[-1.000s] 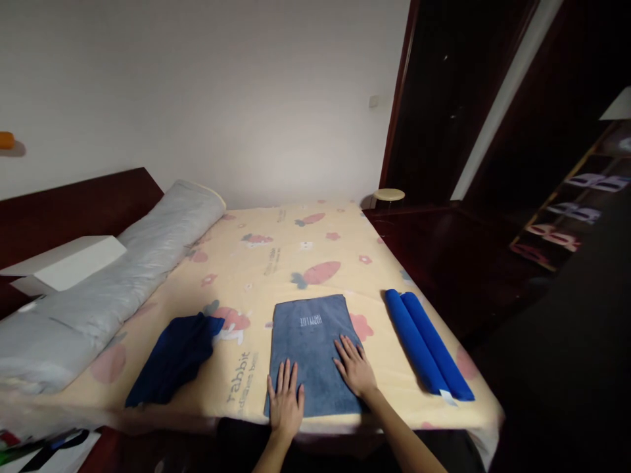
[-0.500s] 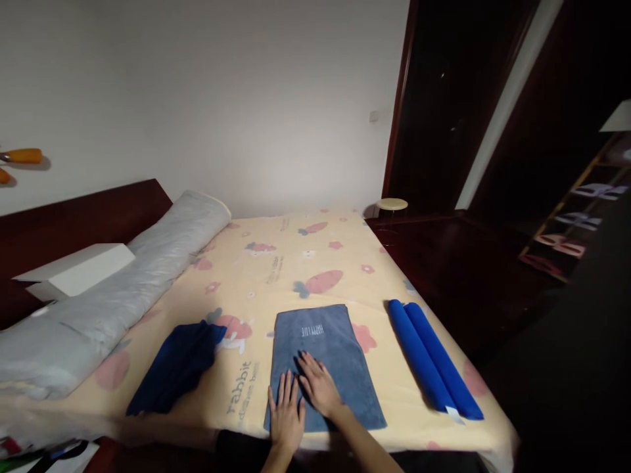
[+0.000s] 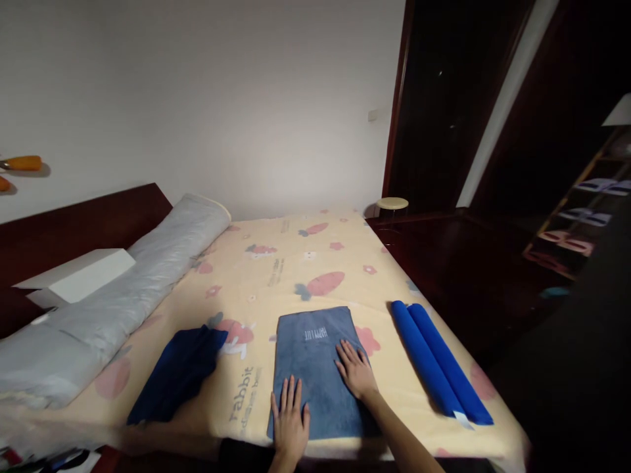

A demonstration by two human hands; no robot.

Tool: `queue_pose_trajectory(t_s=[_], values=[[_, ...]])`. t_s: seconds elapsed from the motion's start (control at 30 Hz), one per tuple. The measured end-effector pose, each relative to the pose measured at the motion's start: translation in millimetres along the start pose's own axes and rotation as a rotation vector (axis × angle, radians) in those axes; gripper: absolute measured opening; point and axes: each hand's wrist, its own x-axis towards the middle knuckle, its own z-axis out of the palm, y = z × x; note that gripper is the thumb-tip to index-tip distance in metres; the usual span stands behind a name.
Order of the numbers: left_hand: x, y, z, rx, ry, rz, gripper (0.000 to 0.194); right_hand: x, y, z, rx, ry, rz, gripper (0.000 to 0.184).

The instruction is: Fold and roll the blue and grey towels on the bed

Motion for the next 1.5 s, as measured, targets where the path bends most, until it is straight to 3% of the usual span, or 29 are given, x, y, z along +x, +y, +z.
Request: queue_pose_trajectory(t_s=[0.1, 0.2, 0.37, 0.47, 0.57, 0.7, 0.87, 1.03, 1.2, 1.3, 1.4, 1.5], values=[[15.5, 10.1, -10.9, -0.021, 0.016, -0.097, 0.043, 3.5, 13.2, 1.7, -0.012, 0.05, 0.047, 0.055], [41.4, 23.9, -19.2, -0.058, 0.046, -0.128, 0.041, 4.3, 2.7, 6.6, 0.006, 0.106, -0.006, 0.055], [80.7, 36.3, -1.3, -0.131, 0.025, 0.219, 0.054, 1.8, -35.7, 18.4, 0.084, 0.036, -0.236, 0.051], [91.0, 27.7, 16.5, -0.076, -0.044, 0.257, 0.057, 0.9, -43.1, 22.4, 0.113, -0.031, -0.285, 0.052], [92.2, 5.8, 25.0, -0.002, -0.042, 0.187, 0.052, 2.4, -27.5, 17.9, 0.093, -0.033, -0.227, 0.051], [88.9, -24.9, 23.6, 0.081, 0.014, 0.077, 0.05, 3.9, 13.8, 6.4, 0.025, 0.042, -0.025, 0.055], [85.9, -34.7, 20.6, 0.111, 0.012, 0.054, 0.05, 3.3, 38.9, 5.1, -0.044, 0.074, 0.104, 0.056], [84.8, -31.3, 18.7, 0.085, -0.016, 0.044, 0.05, 12.0, 6.9, 4.7, -0.008, 0.124, 0.019, 0.056], [84.9, -30.9, 16.6, 0.048, -0.044, 0.021, 0.05, 23.2, -51.5, 9.2, 0.084, 0.035, -0.221, 0.055], [85.4, -31.4, 16.7, 0.028, -0.067, 0.028, 0.051, 27.2, -72.5, 18.5, 0.111, -0.02, -0.332, 0.057], [85.6, -31.7, 16.7, 0.017, -0.077, 0.036, 0.052, 31.6, -71.0, 24.7, 0.106, -0.079, -0.382, 0.057], [85.0, -30.9, 15.3, 0.011, -0.077, 0.036, 0.052, 38.7, -47.7, 21.3, 0.065, -0.087, -0.285, 0.056]])
